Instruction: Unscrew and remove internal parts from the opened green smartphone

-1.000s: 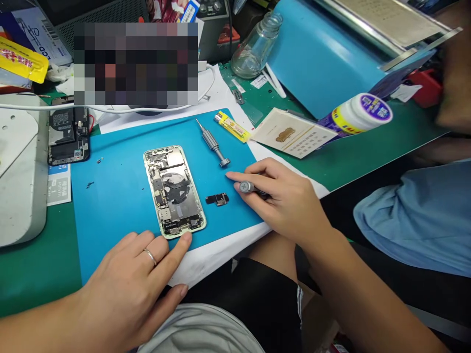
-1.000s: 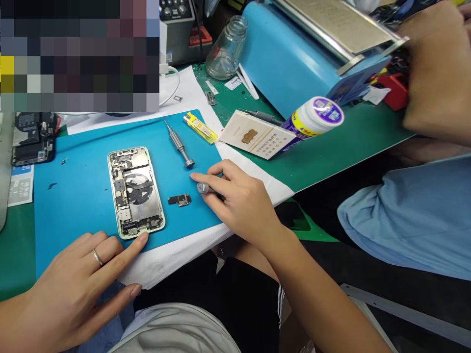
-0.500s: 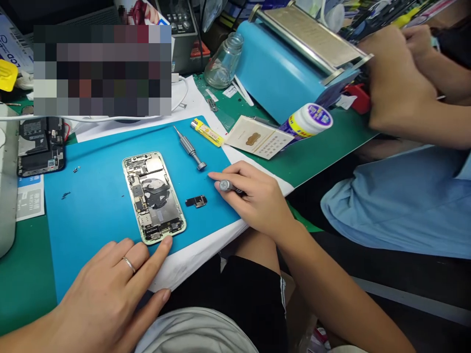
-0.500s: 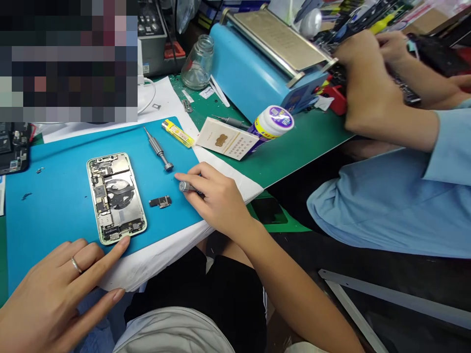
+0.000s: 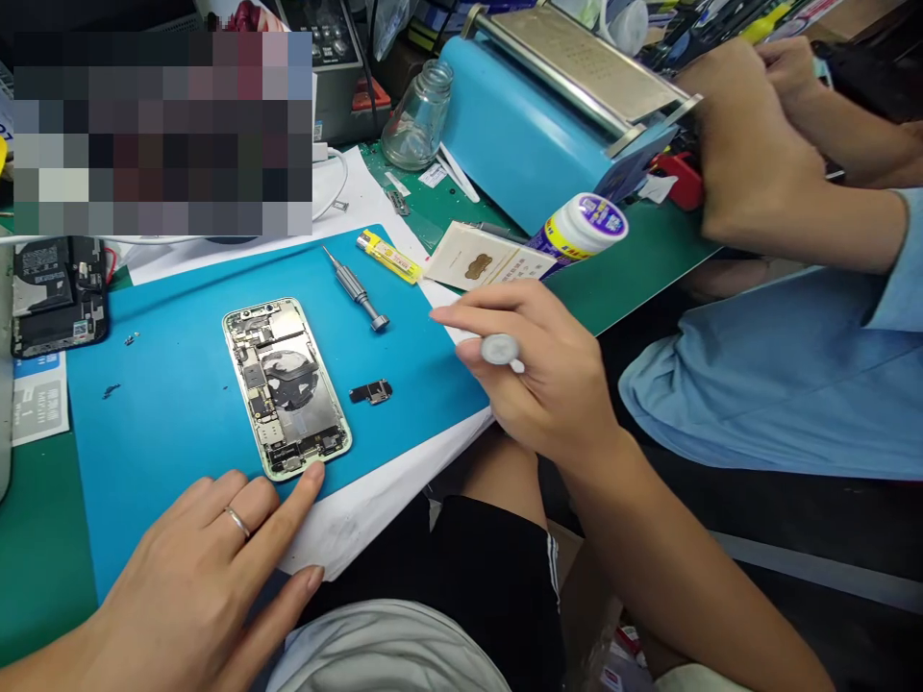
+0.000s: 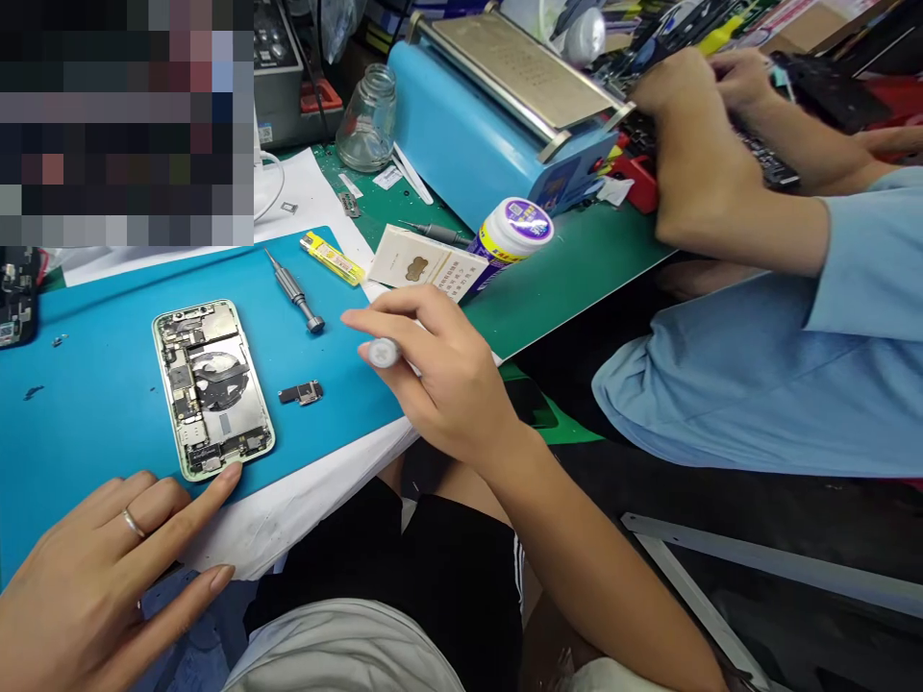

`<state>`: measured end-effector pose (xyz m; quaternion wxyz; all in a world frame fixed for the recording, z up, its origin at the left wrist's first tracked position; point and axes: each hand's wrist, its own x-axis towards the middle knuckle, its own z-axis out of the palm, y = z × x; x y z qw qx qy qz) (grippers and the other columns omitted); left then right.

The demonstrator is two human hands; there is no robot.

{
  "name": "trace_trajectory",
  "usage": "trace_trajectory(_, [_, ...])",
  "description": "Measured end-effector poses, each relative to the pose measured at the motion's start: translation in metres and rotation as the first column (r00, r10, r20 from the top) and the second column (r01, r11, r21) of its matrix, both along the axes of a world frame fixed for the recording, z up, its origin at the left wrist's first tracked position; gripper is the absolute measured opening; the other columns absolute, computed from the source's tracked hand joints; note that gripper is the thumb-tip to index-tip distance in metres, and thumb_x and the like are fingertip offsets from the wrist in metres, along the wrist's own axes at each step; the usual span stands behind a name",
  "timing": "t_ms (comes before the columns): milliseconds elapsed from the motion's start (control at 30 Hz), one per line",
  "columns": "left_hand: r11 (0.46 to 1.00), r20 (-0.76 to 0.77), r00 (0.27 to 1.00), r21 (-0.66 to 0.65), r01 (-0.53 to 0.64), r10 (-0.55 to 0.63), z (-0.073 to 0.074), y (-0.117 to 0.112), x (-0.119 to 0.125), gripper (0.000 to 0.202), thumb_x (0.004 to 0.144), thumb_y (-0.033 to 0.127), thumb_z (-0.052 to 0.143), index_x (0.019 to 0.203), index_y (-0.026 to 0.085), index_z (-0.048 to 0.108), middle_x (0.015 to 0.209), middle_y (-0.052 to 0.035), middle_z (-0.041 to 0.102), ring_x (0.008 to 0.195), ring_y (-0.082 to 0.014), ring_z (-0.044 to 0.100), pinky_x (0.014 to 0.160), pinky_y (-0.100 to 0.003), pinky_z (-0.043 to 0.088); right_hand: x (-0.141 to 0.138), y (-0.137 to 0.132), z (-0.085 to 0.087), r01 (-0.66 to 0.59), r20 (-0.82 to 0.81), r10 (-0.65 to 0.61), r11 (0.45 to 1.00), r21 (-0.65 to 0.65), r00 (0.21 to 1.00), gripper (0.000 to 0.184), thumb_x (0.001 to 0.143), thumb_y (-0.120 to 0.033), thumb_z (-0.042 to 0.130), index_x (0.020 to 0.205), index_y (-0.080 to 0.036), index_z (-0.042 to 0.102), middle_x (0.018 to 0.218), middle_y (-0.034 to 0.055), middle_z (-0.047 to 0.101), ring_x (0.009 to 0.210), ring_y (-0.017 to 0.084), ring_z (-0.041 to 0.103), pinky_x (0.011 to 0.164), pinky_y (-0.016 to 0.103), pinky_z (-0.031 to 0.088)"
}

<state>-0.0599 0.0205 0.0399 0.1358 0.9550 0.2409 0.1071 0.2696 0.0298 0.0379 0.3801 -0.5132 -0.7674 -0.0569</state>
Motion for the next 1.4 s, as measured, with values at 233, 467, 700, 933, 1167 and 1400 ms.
trace_trajectory(233, [1.000, -0.018, 1.000, 0.007, 0.003, -0.002, 0.000, 0.001, 0.000, 0.054, 0.111, 0.032, 0.044, 0.160, 0.010, 0.038, 0.102, -0.0080, 0.057, 0.088, -0.0232, 0.047, 0.077, -0.037, 0.035, 0.021, -0.001, -0.008, -0.052, 0.222, 0.051, 0.999, 0.000, 0.974, 0.022, 0.103, -0.020, 0.064, 0.121, -0.026, 0.076, 0.104, 0.0065, 0.063, 0.086, 0.019, 0.064, 0.072, 0.031, 0.057])
trace_trajectory(467, [0.999, 0.017, 1.000, 0.026, 0.018, -0.019, -0.001, 0.000, 0.000, 0.054, 0.110, 0.031, 0.046, 0.159, 0.008, 0.040, 0.103, -0.0089, 0.058, 0.087, -0.0241, 0.047, 0.076, -0.037, 0.034, 0.027, -0.008, -0.020, -0.127, 0.224, 0.174, 0.970, -0.209, 0.959, 0.044, 0.098, -0.002, 0.046, 0.132, -0.018, 0.069, 0.137, 0.0171, 0.060, 0.127, 0.029, 0.065, 0.104, 0.044, 0.062])
trace_trajectory(700, [1.000, -0.010, 1.000, 0.017, 0.014, -0.014, -0.001, -0.001, -0.001, 0.056, 0.110, 0.031, 0.047, 0.160, 0.008, 0.038, 0.104, -0.0094, 0.057, 0.090, -0.0249, 0.048, 0.078, -0.038, 0.035, 0.021, -0.009, -0.015, -0.130, 0.161, 0.174, 0.959, -0.252, 0.971, 0.041, 0.103, -0.005, 0.045, 0.132, -0.018, 0.070, 0.137, 0.0172, 0.064, 0.128, 0.026, 0.066, 0.108, 0.042, 0.060])
trace_trajectory(933, [1.000, -0.002, 1.000, 0.018, 0.012, -0.012, -0.001, 0.000, -0.001, 0.055, 0.109, 0.029, 0.047, 0.159, 0.008, 0.039, 0.101, -0.0086, 0.057, 0.087, -0.0239, 0.048, 0.076, -0.038, 0.036, -0.006, -0.012, -0.008, -0.102, 0.109, 0.119, 0.984, -0.149, 0.987, 0.025, 0.101, -0.015, 0.064, 0.124, -0.016, 0.073, 0.121, 0.0163, 0.074, 0.114, 0.028, 0.072, 0.098, 0.044, 0.061])
trace_trajectory(1167, [1.000, 0.013, 1.000, 0.017, -0.001, 0.001, -0.001, -0.001, -0.001, 0.054, 0.110, 0.030, 0.047, 0.159, 0.011, 0.040, 0.102, -0.0095, 0.061, 0.090, -0.0245, 0.053, 0.077, -0.038, 0.039, -0.021, -0.007, -0.013, -0.124, 0.133, 0.137, 0.987, -0.099, 0.982, 0.020, 0.099, -0.018, 0.069, 0.118, -0.015, 0.075, 0.114, 0.0150, 0.077, 0.105, 0.028, 0.073, 0.090, 0.046, 0.061])
trace_trajectory(1400, [1.000, -0.017, 1.000, -0.010, -0.023, 0.023, 0.001, -0.004, 0.000, 0.054, 0.110, 0.030, 0.045, 0.161, 0.012, 0.037, 0.106, -0.0098, 0.061, 0.091, -0.0246, 0.051, 0.080, -0.038, 0.038, -0.015, -0.013, -0.018, -0.083, 0.076, 0.090, 0.993, -0.085, 0.993, 0.026, 0.099, -0.022, 0.069, 0.125, -0.022, 0.073, 0.114, 0.0130, 0.077, 0.104, 0.029, 0.073, 0.088, 0.048, 0.062])
